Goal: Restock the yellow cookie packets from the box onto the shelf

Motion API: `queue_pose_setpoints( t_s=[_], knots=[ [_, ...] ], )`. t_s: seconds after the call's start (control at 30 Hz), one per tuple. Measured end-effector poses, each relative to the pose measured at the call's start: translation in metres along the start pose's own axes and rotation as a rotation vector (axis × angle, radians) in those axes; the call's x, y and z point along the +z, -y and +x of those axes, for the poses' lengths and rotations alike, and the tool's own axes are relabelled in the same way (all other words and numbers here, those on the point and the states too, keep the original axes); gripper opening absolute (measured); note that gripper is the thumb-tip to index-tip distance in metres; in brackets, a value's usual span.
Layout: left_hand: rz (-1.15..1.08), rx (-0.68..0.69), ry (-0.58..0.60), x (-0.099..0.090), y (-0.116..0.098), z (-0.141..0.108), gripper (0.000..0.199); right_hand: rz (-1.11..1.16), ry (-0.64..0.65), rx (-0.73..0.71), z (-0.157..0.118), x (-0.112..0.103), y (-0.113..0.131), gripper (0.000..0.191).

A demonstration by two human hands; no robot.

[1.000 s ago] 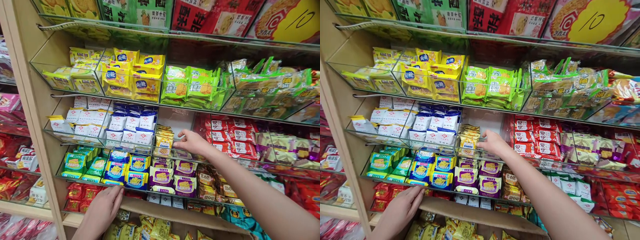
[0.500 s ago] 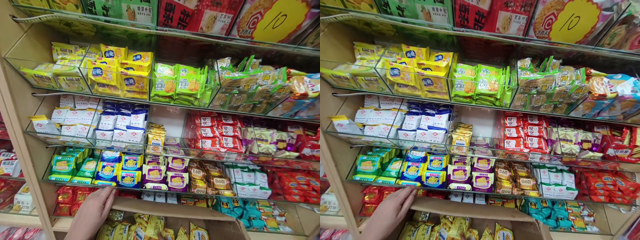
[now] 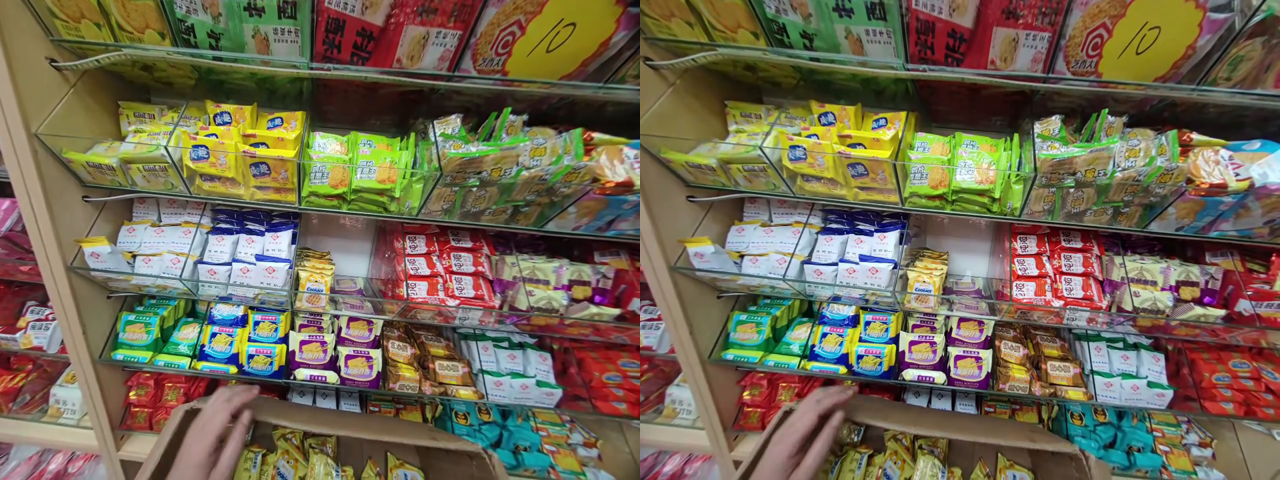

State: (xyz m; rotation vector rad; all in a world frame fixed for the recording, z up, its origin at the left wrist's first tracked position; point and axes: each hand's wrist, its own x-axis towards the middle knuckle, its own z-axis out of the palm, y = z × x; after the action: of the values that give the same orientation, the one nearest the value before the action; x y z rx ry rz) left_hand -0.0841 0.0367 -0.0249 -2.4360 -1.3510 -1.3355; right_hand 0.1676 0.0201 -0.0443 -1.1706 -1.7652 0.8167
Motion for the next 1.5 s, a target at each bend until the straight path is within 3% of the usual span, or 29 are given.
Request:
queue_pose_setpoints(
  t_s=[0.13,0.23,0.4,0.5,0.57,0.6,0.67,0.73,0.8,0.87,1.0,1.07,1.13,1.23,1.3,1.4,1.5],
  knots=[
    [-0.450,-0.173,0.244,0.016,-0.064,0.005,0.044,0.451,-0.113,0.142,-0.028,-0.002,0.022,0.035],
    [-0.700,-0.324,0.345,0.026,-0.096,0.024,0.031,0.624,-0.237,0.203,-0.023,-0.005,0.048,0.039],
    [-0.861,-0.558,0.361,0.042,-0.108,0.037,0.035,0.508,-0.463,0.355,-0.003,-0.001,0.064,0.036],
    [-0.887,-0.590,0.339,0.046,-0.108,0.037,0.038,0.516,-0.516,0.357,0.000,0.002,0.058,0.041],
    [-0.923,-0.595,0.313,0.043,-0.109,0.040,0.039,0.434,-0.548,0.256,-0.002,-0.001,0.052,0.038],
    [-0.969,-0.614,0.315,0.039,-0.110,0.042,0.041,0.342,-0.563,0.133,-0.004,-0.003,0.049,0.033],
    [-1.144,-0.711,0.350,0.030,-0.113,0.046,0.050,0.123,-0.547,-0.220,-0.010,-0.010,0.043,0.024],
    [-1.350,-0.826,0.389,0.021,-0.114,0.048,0.052,-0.030,-0.449,-0.532,-0.017,-0.015,0.039,0.027],
    [-1.471,-0.833,0.361,0.015,-0.114,0.048,0.050,-0.081,-0.360,-0.615,-0.025,-0.017,0.037,0.034],
    [-1.485,-0.749,0.307,0.013,-0.112,0.047,0.058,-0.036,-0.372,-0.477,-0.031,-0.017,0.037,0.033],
    [-1.474,-0.594,0.275,0.019,-0.108,0.046,0.060,0.422,-0.394,0.029,-0.033,-0.018,0.041,0.034],
    [-1.450,-0.526,0.270,0.022,-0.110,0.046,0.061,0.650,-0.337,0.144,-0.027,-0.017,0.045,0.041],
    [-1.383,-0.462,0.285,0.023,-0.113,0.043,0.060,0.734,-0.298,0.170,-0.021,-0.014,0.051,0.041],
    [-1.157,-0.346,0.311,0.019,-0.110,0.038,0.056,0.657,-0.231,0.150,-0.014,-0.014,0.062,0.031],
    [-0.864,-0.225,0.262,0.011,-0.097,0.037,0.058,0.494,-0.218,0.080,-0.009,-0.024,0.071,0.028],
    [-0.289,-0.017,0.132,-0.003,-0.054,0.040,0.052,0.108,-0.394,-0.172,0.012,-0.057,0.091,0.025],
    [0.031,0.021,0.170,-0.011,0.004,0.046,0.030,-0.230,-0.620,-0.367,0.059,-0.098,0.117,0.022]
  ],
)
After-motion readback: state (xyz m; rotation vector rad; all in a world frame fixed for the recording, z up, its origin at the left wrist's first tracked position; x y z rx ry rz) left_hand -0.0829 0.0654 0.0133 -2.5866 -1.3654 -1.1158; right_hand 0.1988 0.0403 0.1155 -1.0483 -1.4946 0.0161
